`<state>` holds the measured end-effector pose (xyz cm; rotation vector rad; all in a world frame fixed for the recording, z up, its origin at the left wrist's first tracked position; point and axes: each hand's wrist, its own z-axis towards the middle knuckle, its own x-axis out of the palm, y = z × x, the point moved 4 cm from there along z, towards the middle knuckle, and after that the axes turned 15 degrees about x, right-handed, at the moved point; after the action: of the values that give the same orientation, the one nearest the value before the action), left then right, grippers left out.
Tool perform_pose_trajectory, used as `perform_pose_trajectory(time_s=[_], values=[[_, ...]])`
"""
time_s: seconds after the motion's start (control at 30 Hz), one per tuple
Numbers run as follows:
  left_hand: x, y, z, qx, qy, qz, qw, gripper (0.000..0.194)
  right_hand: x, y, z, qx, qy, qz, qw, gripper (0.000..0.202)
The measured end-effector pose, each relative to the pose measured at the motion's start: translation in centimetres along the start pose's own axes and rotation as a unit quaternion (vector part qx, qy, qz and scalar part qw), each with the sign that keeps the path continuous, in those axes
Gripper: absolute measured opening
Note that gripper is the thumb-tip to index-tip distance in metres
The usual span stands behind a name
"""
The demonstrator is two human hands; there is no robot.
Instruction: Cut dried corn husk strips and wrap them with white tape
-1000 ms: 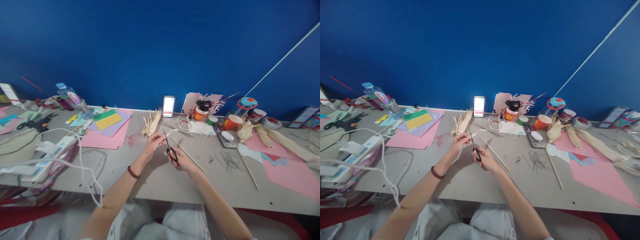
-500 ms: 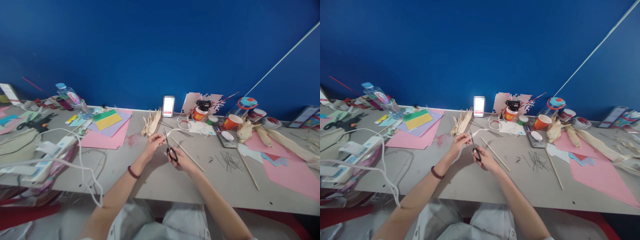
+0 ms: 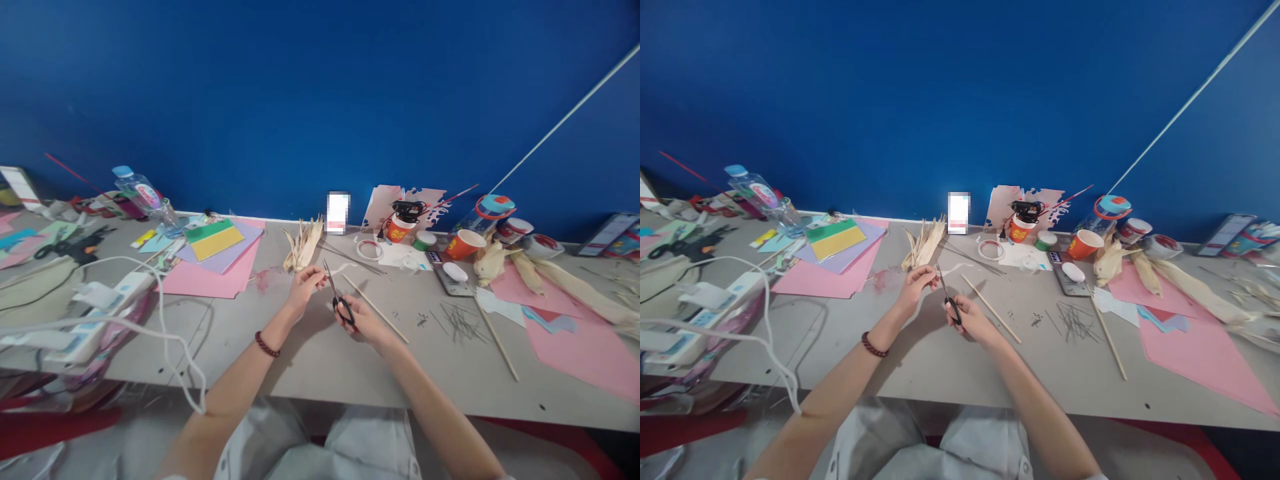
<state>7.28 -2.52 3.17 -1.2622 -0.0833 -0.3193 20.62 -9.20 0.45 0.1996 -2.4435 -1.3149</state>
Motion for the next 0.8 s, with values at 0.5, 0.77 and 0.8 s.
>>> perform_pose_trajectory(time_s=[0.5, 0.77, 0.8], values=[[-0.02, 0.10, 0.08, 0.006, 0.015, 0.005, 1.000, 0.018, -0.06, 0.03, 0.02, -0.013, 0.007, -0.003, 1.000, 0.044], [0.47, -0.19, -0.24, -0.001, 0.016, 0.008, 1.000, 0.019, 0.30, 0.07, -0.18, -0.010, 0.020, -0.006, 1.000, 0.046], [0.54, -0.24, -0.29, -0.002, 0.016, 0.009, 1.000, 0.019, 0.37, 0.03, -0.18, -0.006, 0.026, -0.002, 1.000, 0.047]])
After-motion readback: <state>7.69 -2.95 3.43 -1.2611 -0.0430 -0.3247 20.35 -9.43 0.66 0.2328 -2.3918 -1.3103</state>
